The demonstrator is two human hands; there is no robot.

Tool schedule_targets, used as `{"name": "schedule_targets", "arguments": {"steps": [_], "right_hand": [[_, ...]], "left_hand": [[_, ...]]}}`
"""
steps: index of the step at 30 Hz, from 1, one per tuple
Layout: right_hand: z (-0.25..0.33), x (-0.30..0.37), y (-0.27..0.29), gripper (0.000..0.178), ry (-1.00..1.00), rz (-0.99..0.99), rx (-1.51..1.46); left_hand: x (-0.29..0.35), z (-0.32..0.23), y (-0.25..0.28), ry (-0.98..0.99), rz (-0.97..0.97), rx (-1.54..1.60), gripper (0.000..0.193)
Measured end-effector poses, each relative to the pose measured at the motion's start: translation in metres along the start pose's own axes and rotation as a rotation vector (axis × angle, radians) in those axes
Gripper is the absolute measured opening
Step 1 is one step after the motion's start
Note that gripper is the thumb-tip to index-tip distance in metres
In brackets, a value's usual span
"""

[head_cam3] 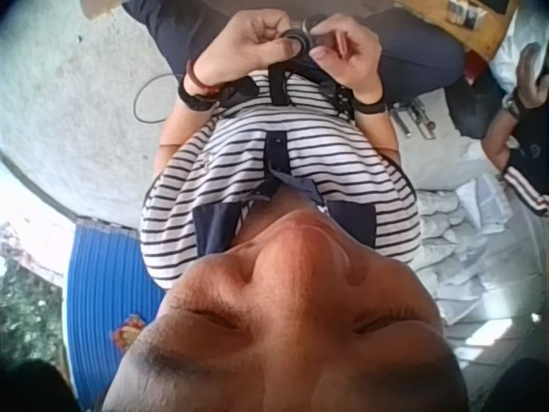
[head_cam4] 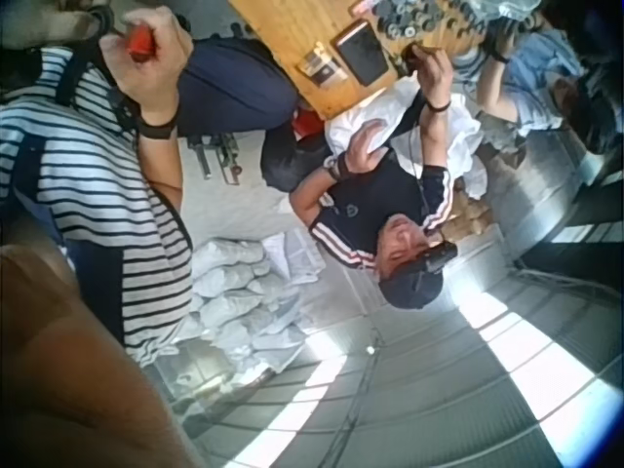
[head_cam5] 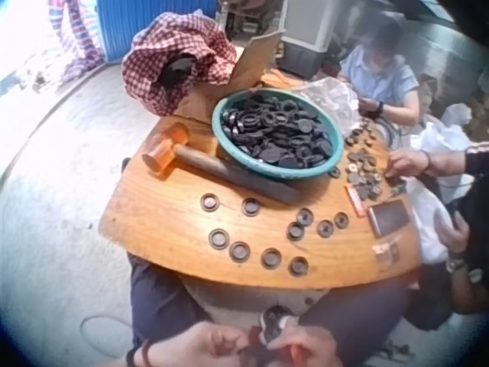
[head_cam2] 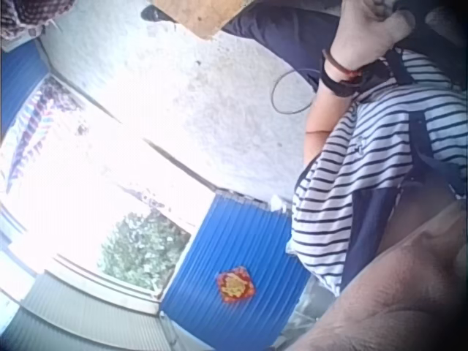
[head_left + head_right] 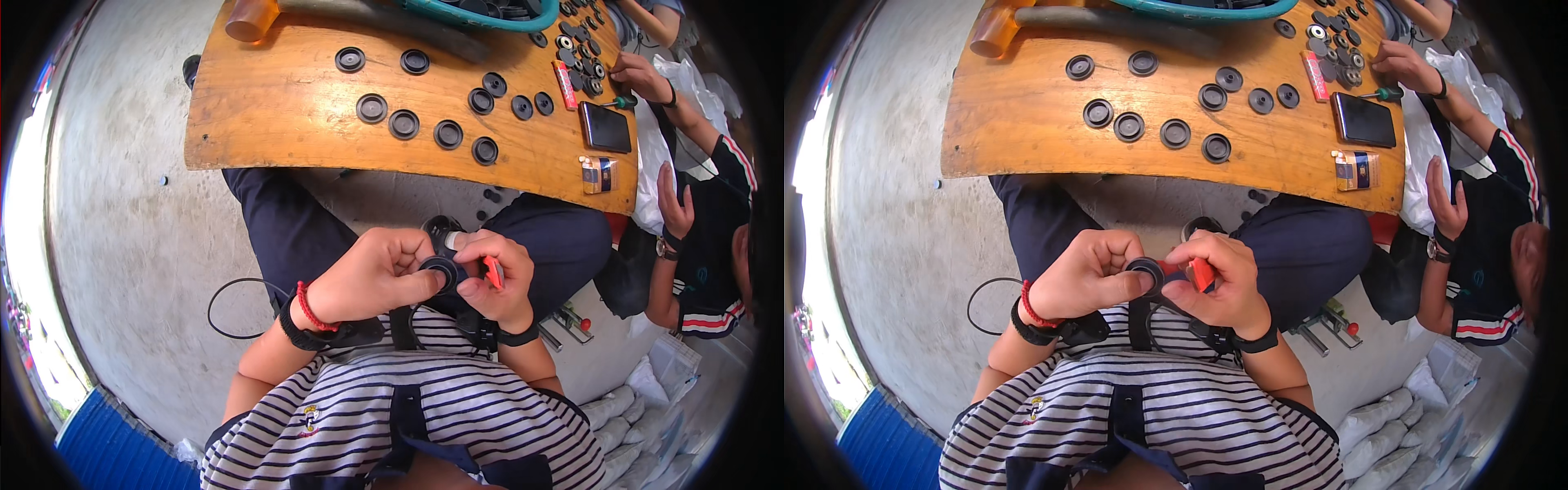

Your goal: Assembling and trimming plastic components using a hammer and a utility knife.

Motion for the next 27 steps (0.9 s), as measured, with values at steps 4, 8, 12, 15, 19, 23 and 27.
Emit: {"name": "schedule_targets", "arguments": {"steps": [4,8,12,15,19,23,27], "right_hand": [[0.005,-0.007,-0.001,0.014,-0.068,-0.037,0.111],[-0.013,-0.015,-0.004,0.019,-0.146,-0.037,0.189],[-0.020,-0.019,0.004,0.016,-0.139,-0.060,0.207],[-0.043,-0.017,0.012,0.016,-0.230,-0.073,0.128],[-0.068,-0.008,0.014,0.017,-0.293,-0.093,0.068],[-0.067,-0.005,0.019,0.013,-0.172,-0.167,0.052],[-0.070,-0.006,0.021,0.018,-0.247,-0.157,0.060]], "left_hand": [[0.002,-0.006,0.019,-0.036,-0.154,-0.355,0.014],[0.003,-0.025,0.033,-0.156,-0.232,-0.779,0.014],[0.004,-0.065,0.080,-0.209,-0.529,-0.846,0.018],[-0.016,-0.096,0.123,-0.124,-0.535,-1.030,0.027],[-0.042,-0.132,0.140,-0.071,-0.517,-1.522,0.034],[-0.063,-0.180,0.089,-0.405,-0.632,-1.896,0.038],[-0.116,-0.156,0.055,-0.374,-0.376,-1.780,0.026]]}}
Point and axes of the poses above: each hand's wrist, its own x-axis away from the middle knuckle, its own y-axis out of the back of the hand, z = x × y, the point moved 10 cm from there along -x, towards the middle knuckle, and after that the axes turned 10 degrees about -y, right-handed, at the moved point
